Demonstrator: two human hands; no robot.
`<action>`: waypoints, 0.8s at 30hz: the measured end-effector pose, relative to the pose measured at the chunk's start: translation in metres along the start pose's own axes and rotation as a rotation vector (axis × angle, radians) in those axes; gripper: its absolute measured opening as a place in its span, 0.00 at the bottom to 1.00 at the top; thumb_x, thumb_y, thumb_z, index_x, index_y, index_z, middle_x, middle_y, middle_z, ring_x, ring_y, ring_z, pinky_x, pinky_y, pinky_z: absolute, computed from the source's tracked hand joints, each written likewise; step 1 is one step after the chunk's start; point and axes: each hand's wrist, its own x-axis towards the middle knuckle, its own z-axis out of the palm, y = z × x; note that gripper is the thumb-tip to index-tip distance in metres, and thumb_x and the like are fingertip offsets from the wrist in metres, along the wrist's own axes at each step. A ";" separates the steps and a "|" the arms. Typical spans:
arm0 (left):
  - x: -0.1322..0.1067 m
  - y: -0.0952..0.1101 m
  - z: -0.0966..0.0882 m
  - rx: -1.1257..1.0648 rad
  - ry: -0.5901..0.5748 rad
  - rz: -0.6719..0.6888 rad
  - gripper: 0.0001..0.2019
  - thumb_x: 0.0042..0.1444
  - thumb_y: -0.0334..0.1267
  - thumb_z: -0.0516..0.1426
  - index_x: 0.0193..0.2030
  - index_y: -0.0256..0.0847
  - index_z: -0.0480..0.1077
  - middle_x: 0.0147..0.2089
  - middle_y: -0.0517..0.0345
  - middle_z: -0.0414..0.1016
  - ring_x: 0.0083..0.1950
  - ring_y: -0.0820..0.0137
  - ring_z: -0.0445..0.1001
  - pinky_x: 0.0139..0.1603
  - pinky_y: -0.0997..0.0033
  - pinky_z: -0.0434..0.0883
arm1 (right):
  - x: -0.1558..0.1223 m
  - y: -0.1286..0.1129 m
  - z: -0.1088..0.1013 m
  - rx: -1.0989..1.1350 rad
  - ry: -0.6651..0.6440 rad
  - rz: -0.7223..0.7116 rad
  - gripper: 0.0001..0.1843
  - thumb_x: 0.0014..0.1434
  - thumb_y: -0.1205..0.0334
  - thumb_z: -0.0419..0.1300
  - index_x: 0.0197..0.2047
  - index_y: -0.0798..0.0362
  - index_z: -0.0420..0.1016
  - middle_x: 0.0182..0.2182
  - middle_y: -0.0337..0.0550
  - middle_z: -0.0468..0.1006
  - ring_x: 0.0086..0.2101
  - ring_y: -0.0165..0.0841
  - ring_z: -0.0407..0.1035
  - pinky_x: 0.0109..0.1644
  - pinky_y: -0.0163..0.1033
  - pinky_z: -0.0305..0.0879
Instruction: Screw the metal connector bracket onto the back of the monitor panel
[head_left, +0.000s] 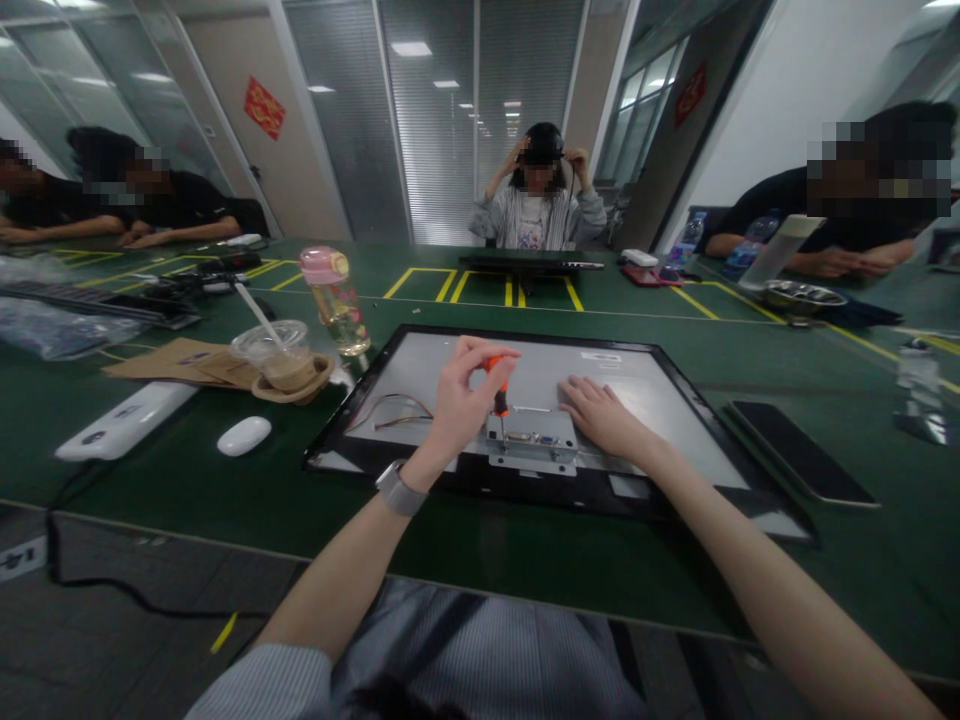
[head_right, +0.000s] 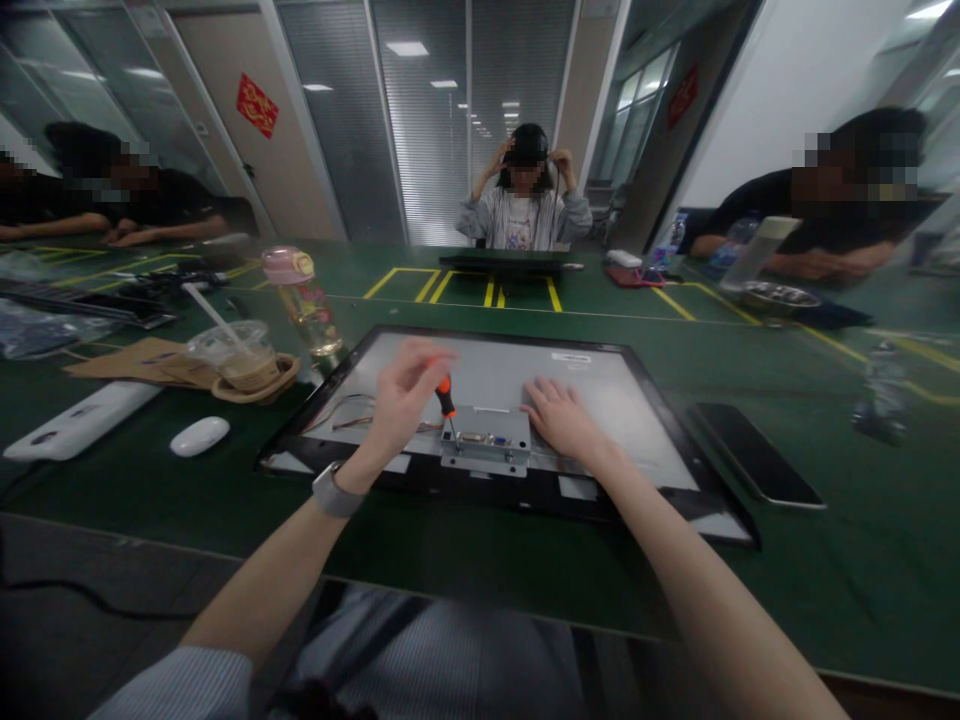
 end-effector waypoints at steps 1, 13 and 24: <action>0.000 0.001 -0.001 -0.014 -0.027 -0.005 0.10 0.65 0.38 0.55 0.39 0.43 0.78 0.37 0.56 0.72 0.42 0.69 0.72 0.47 0.67 0.71 | 0.000 0.000 0.000 0.001 -0.003 0.001 0.29 0.71 0.54 0.40 0.69 0.57 0.60 0.68 0.61 0.62 0.66 0.53 0.57 0.64 0.62 0.59; 0.002 -0.002 -0.002 0.014 0.008 0.006 0.03 0.58 0.37 0.63 0.38 0.45 0.79 0.37 0.57 0.72 0.40 0.70 0.71 0.44 0.67 0.71 | 0.000 0.000 0.000 0.005 -0.018 0.007 0.30 0.71 0.54 0.39 0.69 0.60 0.59 0.68 0.63 0.60 0.67 0.55 0.55 0.65 0.62 0.58; 0.001 0.000 -0.001 0.002 -0.035 0.039 0.05 0.57 0.37 0.63 0.41 0.45 0.79 0.33 0.59 0.71 0.37 0.70 0.69 0.43 0.67 0.71 | 0.001 0.002 0.004 -0.008 0.003 0.000 0.29 0.71 0.55 0.40 0.69 0.57 0.60 0.68 0.62 0.62 0.66 0.54 0.57 0.64 0.62 0.59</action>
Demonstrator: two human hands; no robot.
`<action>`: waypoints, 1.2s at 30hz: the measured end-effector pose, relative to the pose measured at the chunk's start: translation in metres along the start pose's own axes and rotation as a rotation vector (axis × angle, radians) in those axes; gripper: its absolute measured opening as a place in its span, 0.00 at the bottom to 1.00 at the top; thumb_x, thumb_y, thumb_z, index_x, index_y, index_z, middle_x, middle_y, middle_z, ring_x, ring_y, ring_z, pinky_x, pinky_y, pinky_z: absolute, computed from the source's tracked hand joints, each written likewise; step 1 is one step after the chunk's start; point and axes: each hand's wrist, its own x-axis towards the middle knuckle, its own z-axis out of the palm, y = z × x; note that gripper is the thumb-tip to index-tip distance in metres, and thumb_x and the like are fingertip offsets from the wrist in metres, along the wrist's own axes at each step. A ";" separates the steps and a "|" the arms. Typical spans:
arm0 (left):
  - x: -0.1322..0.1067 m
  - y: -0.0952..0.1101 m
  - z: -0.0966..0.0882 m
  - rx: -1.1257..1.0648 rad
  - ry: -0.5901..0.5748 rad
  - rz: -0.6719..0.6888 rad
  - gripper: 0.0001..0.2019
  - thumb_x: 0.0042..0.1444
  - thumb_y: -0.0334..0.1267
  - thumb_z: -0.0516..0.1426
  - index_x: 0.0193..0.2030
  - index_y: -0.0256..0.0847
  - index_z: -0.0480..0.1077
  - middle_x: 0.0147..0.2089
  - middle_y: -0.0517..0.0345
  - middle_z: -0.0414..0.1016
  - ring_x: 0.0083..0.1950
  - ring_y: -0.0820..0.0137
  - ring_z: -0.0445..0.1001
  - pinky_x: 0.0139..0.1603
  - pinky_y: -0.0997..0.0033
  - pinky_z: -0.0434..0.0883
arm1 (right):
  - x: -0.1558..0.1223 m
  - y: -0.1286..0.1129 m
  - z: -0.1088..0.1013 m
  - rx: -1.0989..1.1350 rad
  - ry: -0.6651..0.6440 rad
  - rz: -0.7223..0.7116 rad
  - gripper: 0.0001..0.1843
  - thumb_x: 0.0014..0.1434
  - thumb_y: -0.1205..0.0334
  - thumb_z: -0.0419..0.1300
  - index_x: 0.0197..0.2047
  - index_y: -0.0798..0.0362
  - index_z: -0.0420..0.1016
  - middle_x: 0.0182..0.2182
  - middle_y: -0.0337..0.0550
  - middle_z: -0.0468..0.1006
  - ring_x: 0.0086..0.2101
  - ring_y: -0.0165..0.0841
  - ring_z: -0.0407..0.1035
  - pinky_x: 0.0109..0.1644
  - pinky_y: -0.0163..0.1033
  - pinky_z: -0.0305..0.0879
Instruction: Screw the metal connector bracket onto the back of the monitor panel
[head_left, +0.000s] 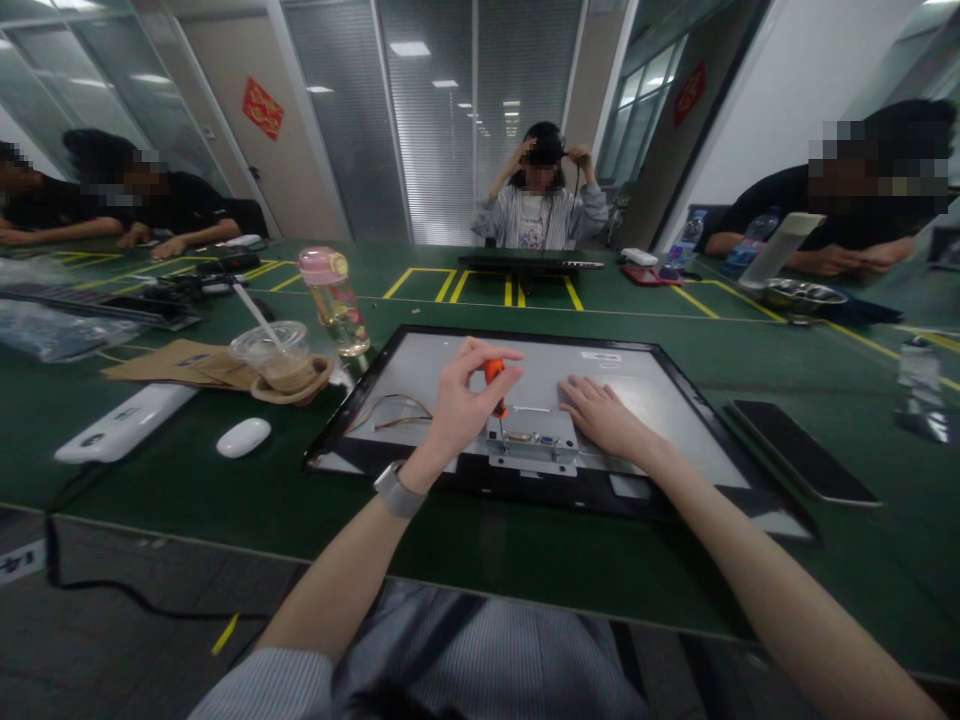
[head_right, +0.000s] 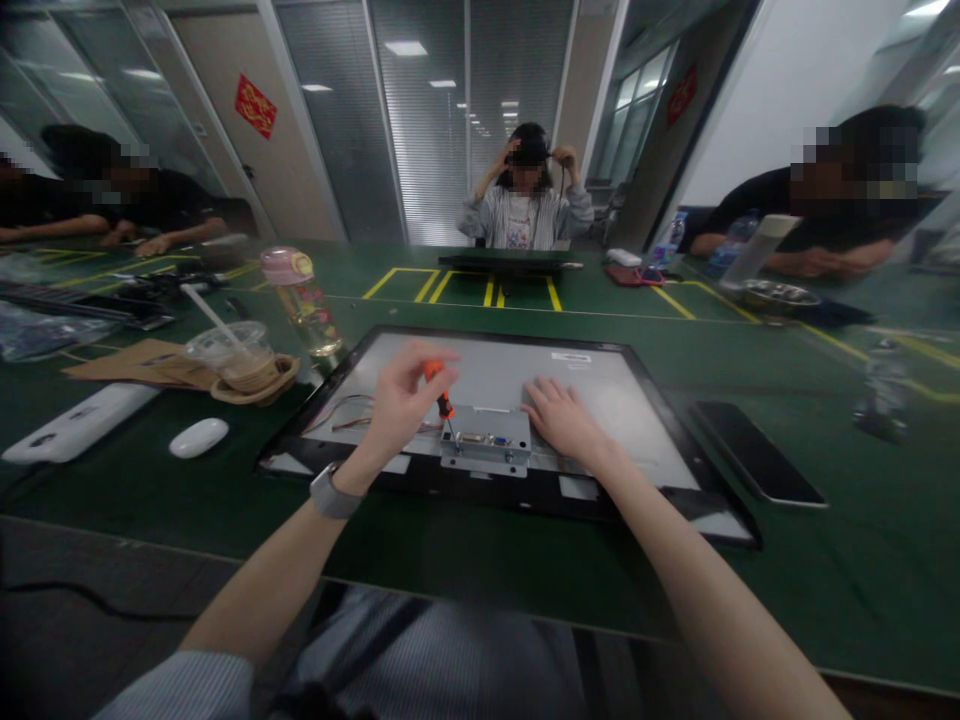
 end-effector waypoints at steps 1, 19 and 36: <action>0.000 0.000 0.000 0.011 0.005 0.014 0.05 0.58 0.38 0.63 0.40 0.45 0.79 0.34 0.58 0.71 0.37 0.70 0.69 0.44 0.67 0.71 | 0.000 0.000 0.000 -0.002 0.002 0.001 0.29 0.71 0.55 0.40 0.69 0.57 0.60 0.68 0.62 0.62 0.66 0.54 0.57 0.64 0.61 0.59; 0.000 0.001 0.000 0.031 0.003 0.033 0.05 0.62 0.38 0.60 0.39 0.46 0.79 0.35 0.58 0.68 0.39 0.70 0.68 0.44 0.66 0.69 | -0.001 -0.003 -0.005 -0.005 -0.015 0.007 0.29 0.71 0.55 0.39 0.69 0.58 0.60 0.68 0.61 0.61 0.66 0.54 0.56 0.65 0.62 0.59; 0.000 -0.002 -0.001 -0.172 -0.009 -0.095 0.07 0.63 0.37 0.58 0.42 0.42 0.78 0.38 0.56 0.76 0.38 0.73 0.74 0.42 0.71 0.73 | -0.001 -0.006 -0.009 0.008 -0.030 0.018 0.29 0.72 0.56 0.40 0.69 0.61 0.60 0.69 0.63 0.60 0.66 0.55 0.56 0.65 0.62 0.58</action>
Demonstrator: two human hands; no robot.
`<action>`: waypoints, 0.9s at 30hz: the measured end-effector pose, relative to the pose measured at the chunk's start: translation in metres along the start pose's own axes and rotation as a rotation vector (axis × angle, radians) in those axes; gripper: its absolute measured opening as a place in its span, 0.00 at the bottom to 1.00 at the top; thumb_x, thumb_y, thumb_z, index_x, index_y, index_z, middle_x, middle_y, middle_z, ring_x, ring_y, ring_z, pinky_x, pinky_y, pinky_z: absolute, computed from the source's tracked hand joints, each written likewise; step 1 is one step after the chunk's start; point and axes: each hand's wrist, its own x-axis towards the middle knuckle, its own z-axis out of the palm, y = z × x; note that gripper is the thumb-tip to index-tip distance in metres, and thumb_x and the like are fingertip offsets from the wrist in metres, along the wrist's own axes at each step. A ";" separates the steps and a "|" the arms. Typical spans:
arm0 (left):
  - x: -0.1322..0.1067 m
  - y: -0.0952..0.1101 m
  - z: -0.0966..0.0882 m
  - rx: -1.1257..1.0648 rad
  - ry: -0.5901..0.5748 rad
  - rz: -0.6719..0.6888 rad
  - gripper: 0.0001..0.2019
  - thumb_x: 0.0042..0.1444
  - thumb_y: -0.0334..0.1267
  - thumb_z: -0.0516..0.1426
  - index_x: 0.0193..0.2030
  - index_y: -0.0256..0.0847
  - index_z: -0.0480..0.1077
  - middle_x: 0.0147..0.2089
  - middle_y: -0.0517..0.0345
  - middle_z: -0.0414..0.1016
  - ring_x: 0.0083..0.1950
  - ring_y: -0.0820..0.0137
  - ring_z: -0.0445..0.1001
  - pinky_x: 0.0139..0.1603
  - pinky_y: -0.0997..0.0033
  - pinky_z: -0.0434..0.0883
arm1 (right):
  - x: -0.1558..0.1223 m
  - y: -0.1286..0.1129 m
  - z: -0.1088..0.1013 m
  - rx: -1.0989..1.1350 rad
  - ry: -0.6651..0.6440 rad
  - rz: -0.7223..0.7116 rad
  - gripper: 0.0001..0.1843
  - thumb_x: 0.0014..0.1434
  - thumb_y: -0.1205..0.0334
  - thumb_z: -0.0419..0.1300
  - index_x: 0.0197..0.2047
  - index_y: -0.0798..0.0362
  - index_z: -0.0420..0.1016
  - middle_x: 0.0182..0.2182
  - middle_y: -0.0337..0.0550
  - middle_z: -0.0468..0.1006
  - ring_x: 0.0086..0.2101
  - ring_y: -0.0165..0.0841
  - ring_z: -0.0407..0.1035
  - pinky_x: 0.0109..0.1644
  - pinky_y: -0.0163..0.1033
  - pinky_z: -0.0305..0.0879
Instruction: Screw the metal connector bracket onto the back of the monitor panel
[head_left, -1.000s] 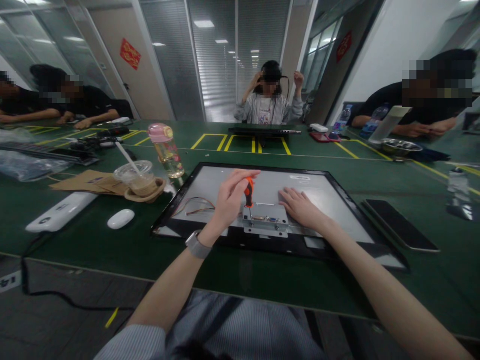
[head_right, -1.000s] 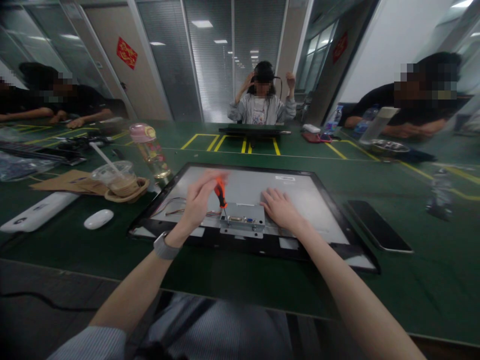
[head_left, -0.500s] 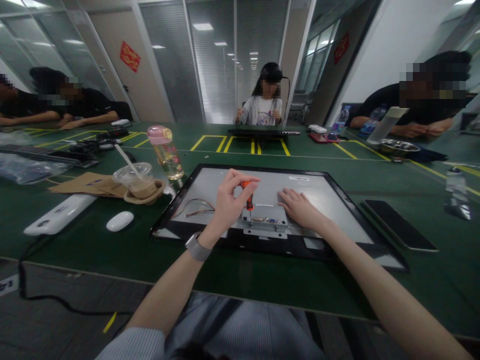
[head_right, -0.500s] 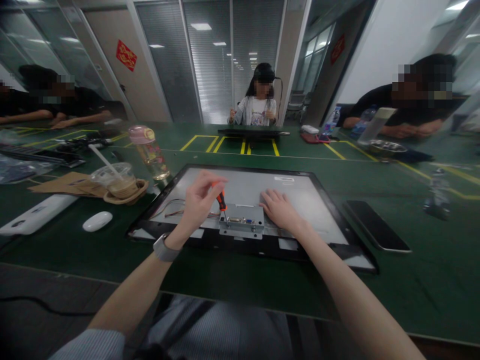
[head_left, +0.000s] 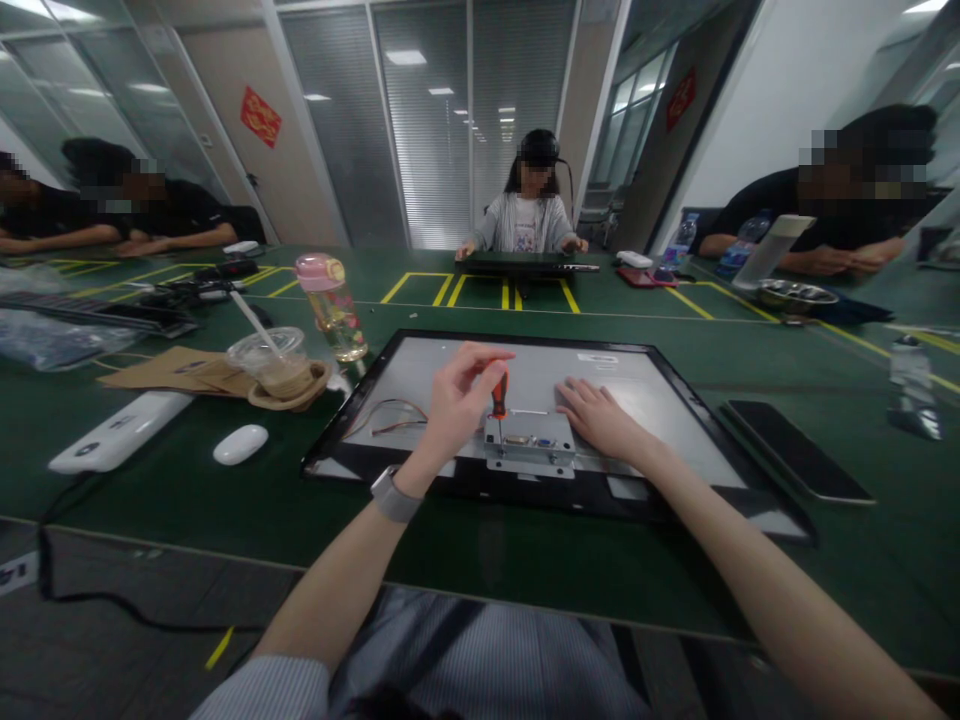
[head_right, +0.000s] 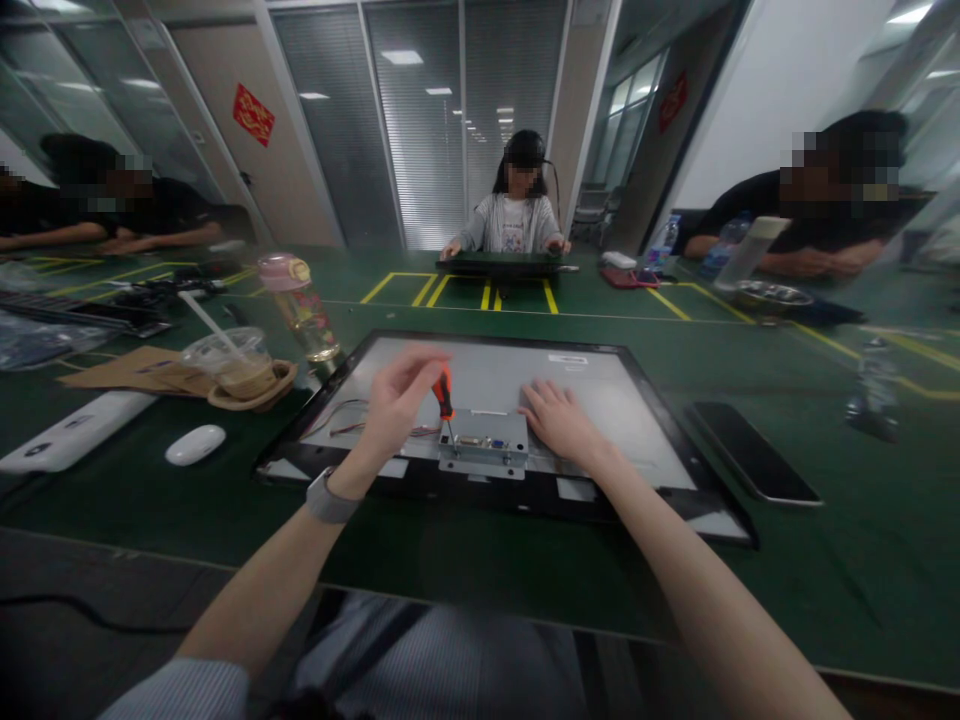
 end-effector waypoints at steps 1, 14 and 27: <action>0.000 -0.001 -0.001 -0.037 -0.014 -0.020 0.09 0.65 0.37 0.55 0.44 0.42 0.78 0.38 0.56 0.77 0.37 0.73 0.74 0.42 0.71 0.73 | 0.000 0.000 0.000 0.001 -0.002 0.001 0.29 0.72 0.55 0.40 0.69 0.61 0.60 0.69 0.63 0.60 0.66 0.55 0.56 0.66 0.61 0.57; 0.000 0.004 0.004 0.111 0.081 0.021 0.03 0.57 0.37 0.64 0.37 0.42 0.79 0.35 0.58 0.72 0.36 0.72 0.71 0.41 0.70 0.71 | 0.001 0.004 0.004 0.008 0.012 -0.009 0.29 0.71 0.55 0.40 0.69 0.59 0.60 0.68 0.62 0.61 0.66 0.54 0.56 0.65 0.62 0.58; -0.001 0.001 0.001 0.157 0.022 0.099 0.10 0.58 0.37 0.63 0.46 0.45 0.80 0.34 0.59 0.71 0.36 0.72 0.69 0.42 0.69 0.70 | 0.000 0.000 0.001 -0.020 -0.005 0.007 0.29 0.72 0.56 0.40 0.69 0.60 0.60 0.69 0.62 0.60 0.67 0.55 0.55 0.65 0.62 0.58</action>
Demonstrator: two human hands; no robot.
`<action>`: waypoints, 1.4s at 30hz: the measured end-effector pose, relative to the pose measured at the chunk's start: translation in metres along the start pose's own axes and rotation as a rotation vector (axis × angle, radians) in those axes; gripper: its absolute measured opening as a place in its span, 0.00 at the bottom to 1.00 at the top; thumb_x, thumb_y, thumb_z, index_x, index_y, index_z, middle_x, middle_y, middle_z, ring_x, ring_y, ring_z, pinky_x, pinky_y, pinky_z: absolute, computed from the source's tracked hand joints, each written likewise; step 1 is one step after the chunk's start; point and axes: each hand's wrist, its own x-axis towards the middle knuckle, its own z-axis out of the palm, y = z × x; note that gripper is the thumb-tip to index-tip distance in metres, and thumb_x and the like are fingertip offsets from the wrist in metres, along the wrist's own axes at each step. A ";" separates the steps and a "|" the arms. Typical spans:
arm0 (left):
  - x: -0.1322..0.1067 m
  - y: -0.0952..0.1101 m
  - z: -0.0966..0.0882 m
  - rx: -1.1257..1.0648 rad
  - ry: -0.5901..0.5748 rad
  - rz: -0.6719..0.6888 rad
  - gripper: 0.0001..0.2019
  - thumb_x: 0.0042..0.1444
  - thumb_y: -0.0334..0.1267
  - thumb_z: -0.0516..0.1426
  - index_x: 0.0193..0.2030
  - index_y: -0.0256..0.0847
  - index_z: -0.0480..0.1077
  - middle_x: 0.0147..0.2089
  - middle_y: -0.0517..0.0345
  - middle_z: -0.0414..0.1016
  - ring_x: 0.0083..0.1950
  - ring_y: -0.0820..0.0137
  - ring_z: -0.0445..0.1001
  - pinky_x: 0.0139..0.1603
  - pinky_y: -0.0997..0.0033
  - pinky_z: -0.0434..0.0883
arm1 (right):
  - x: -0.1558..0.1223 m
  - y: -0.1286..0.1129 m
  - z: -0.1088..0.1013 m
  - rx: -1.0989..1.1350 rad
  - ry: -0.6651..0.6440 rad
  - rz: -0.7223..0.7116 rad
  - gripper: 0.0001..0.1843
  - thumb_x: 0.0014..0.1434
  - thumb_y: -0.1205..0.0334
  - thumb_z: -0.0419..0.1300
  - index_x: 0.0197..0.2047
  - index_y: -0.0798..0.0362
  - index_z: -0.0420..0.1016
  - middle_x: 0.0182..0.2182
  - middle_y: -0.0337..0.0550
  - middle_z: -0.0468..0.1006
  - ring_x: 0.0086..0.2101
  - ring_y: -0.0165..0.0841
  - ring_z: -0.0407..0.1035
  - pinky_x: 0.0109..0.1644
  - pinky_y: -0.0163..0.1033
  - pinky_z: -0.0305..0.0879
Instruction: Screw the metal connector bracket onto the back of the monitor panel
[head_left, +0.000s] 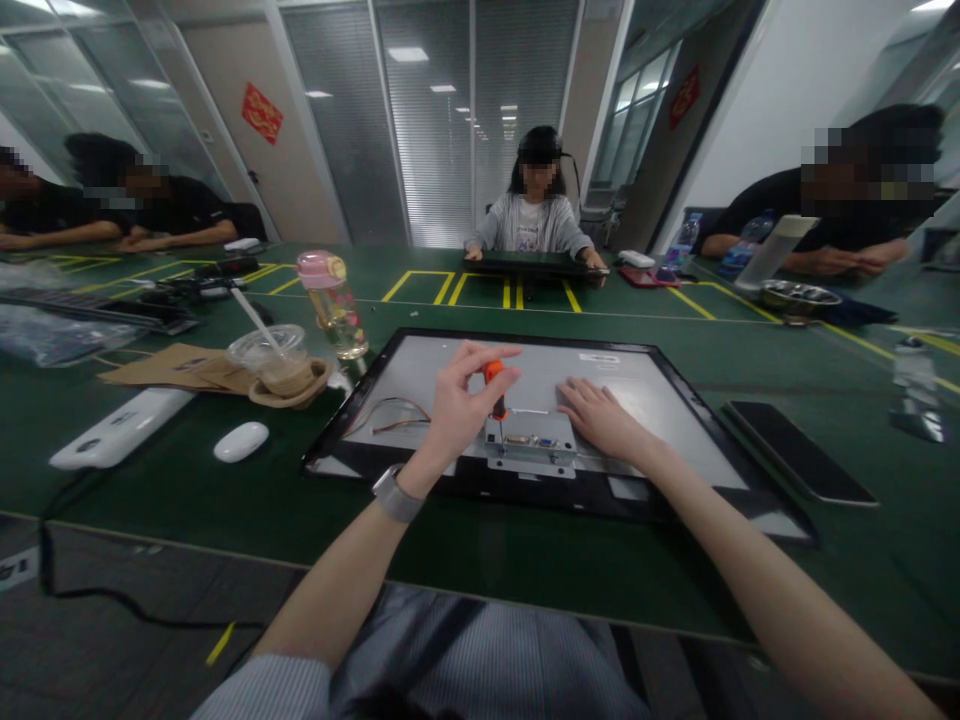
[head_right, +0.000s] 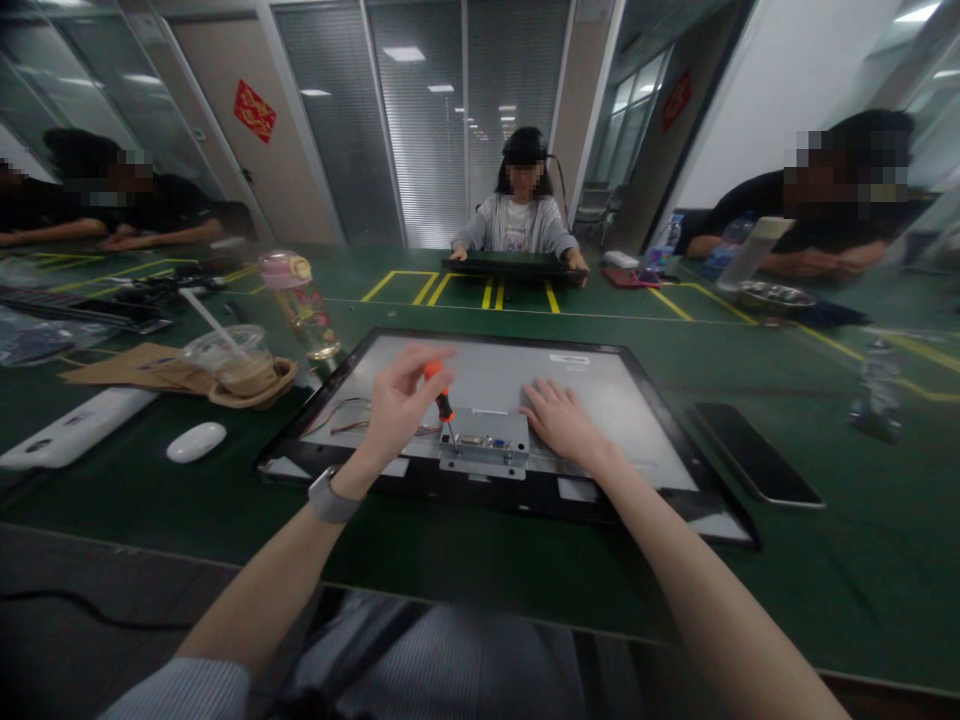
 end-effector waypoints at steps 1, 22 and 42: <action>0.000 0.000 0.000 -0.001 0.002 0.004 0.09 0.59 0.38 0.62 0.46 0.45 0.80 0.35 0.59 0.71 0.37 0.72 0.69 0.43 0.69 0.70 | 0.000 0.000 0.000 0.002 -0.002 0.003 0.29 0.72 0.56 0.40 0.69 0.60 0.59 0.69 0.61 0.60 0.67 0.55 0.55 0.65 0.62 0.58; 0.002 0.000 -0.001 -0.108 -0.020 -0.146 0.13 0.65 0.36 0.54 0.52 0.41 0.77 0.37 0.55 0.77 0.41 0.70 0.75 0.46 0.66 0.72 | 0.000 0.004 0.003 0.044 0.009 0.002 0.30 0.71 0.54 0.39 0.70 0.58 0.59 0.69 0.62 0.60 0.67 0.54 0.54 0.65 0.62 0.57; 0.000 0.000 -0.001 -0.075 -0.039 -0.078 0.11 0.59 0.40 0.62 0.47 0.45 0.78 0.39 0.56 0.79 0.40 0.70 0.75 0.44 0.67 0.73 | 0.000 0.003 0.004 0.035 0.034 -0.014 0.29 0.71 0.54 0.40 0.69 0.57 0.60 0.68 0.61 0.61 0.67 0.53 0.56 0.65 0.62 0.58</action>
